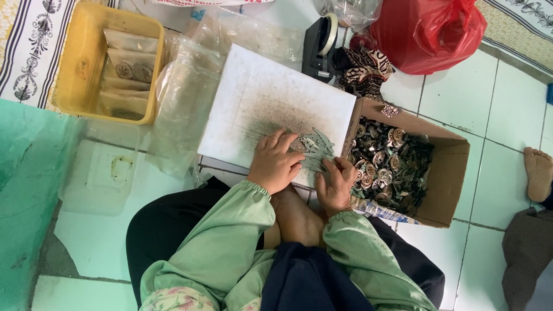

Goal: The person sits on the floor and sorts small metal buttons from a cardboard box into a small plastic bag. They place the buttons on a white board, arrange them, and then transfer them into the bag.

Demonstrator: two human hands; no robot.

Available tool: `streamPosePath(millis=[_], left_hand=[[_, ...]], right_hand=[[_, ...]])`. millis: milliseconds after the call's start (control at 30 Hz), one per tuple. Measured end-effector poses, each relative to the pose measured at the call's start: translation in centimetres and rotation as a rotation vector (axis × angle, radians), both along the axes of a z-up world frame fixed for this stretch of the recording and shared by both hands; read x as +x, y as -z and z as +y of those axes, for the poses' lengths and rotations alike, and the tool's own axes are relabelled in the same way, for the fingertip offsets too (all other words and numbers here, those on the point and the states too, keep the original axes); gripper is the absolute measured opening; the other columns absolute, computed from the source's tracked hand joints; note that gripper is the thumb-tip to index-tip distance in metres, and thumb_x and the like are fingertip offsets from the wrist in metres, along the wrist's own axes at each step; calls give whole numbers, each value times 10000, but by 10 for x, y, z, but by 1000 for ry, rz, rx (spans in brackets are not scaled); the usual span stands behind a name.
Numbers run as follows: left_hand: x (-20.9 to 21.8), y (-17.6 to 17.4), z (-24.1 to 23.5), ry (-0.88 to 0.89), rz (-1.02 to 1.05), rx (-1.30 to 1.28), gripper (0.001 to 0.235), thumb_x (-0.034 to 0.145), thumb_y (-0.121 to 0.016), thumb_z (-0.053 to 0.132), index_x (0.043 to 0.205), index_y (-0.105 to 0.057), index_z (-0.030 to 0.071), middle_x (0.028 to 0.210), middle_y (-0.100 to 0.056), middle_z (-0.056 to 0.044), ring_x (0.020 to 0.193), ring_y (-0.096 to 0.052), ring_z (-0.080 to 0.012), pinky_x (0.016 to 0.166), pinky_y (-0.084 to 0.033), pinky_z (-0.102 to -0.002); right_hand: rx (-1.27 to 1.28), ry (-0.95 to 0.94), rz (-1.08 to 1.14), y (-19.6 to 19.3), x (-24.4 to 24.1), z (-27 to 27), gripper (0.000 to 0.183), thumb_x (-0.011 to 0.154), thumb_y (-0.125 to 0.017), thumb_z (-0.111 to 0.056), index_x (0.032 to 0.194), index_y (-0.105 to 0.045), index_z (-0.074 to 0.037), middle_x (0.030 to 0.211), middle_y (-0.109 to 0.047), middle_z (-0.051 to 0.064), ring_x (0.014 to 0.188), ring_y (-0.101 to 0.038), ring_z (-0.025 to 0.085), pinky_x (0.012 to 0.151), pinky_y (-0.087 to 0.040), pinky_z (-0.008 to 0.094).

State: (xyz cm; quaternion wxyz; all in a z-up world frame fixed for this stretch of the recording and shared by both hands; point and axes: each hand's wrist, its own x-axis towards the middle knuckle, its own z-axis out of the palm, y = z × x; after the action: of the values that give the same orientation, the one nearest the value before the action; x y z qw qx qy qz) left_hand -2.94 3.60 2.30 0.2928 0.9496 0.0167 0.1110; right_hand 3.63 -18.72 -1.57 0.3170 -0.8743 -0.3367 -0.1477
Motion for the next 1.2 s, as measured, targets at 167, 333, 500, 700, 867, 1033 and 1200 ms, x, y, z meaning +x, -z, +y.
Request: streamPosePath(millis=[167,333,500,700,867,1033,1200], left_hand=[[0,-6,1,7,33,6,207,898,-693,321,1093,-725,262,1401,-500,-57,1411,-399,-361,1067,-351,-501],[0,-2,1,24,50,29,214,903,-675,327,1110,-717,288,1410,-480,-56,1424,-374,-365,1068,-339,-504],[1,-1,0,15,54,20,232,897,-680,323,1124,-724,304,1408,-485,-47,1427,-363,-356,1073,-334,-505],[0,-15,2,32,101,40,394,912,-634,294,1305,-634,313,1484,-425,-90,1470,-296,-378,1078,-312,-508],[0,-11,0,36,131,63,392,919,-616,313,1310,-643,323,1504,-424,-89,1485,-263,-367,1086,-294,-504],[1,-8,-1,40,151,63,399,913,-601,327,1311,-640,328,1522,-414,-97,1491,-252,-369,1091,-282,-507],[1,-8,0,45,158,36,379,921,-588,318,1297,-642,311,1526,-417,-99,1500,-244,-370,1097,-280,-510]], right_hand=[[-25,-16,-26,8,5,-6,295,941,-698,-330,1203,-739,-201,1248,-526,131,1024,-518,326,901,-490,437],[-13,-10,-29,17,6,-9,283,935,-692,-359,1178,-746,-224,1241,-534,120,1019,-512,317,891,-486,431],[10,24,-6,27,7,-10,422,921,-692,-360,1286,-698,-148,1243,-527,129,1092,-514,341,978,-453,454],[5,1,-8,14,6,-4,354,938,-673,-372,1232,-741,-185,1232,-527,103,1060,-498,309,968,-447,432],[-11,-22,-17,9,6,-4,346,937,-680,-358,1236,-741,-195,1231,-522,109,1042,-494,310,952,-448,427],[-8,-21,-14,-1,4,0,336,951,-673,-360,1235,-737,-193,1224,-519,109,1033,-492,313,945,-445,426],[-21,-24,-29,2,5,0,347,937,-675,-344,1245,-731,-193,1229,-522,100,1043,-489,307,967,-437,430]])
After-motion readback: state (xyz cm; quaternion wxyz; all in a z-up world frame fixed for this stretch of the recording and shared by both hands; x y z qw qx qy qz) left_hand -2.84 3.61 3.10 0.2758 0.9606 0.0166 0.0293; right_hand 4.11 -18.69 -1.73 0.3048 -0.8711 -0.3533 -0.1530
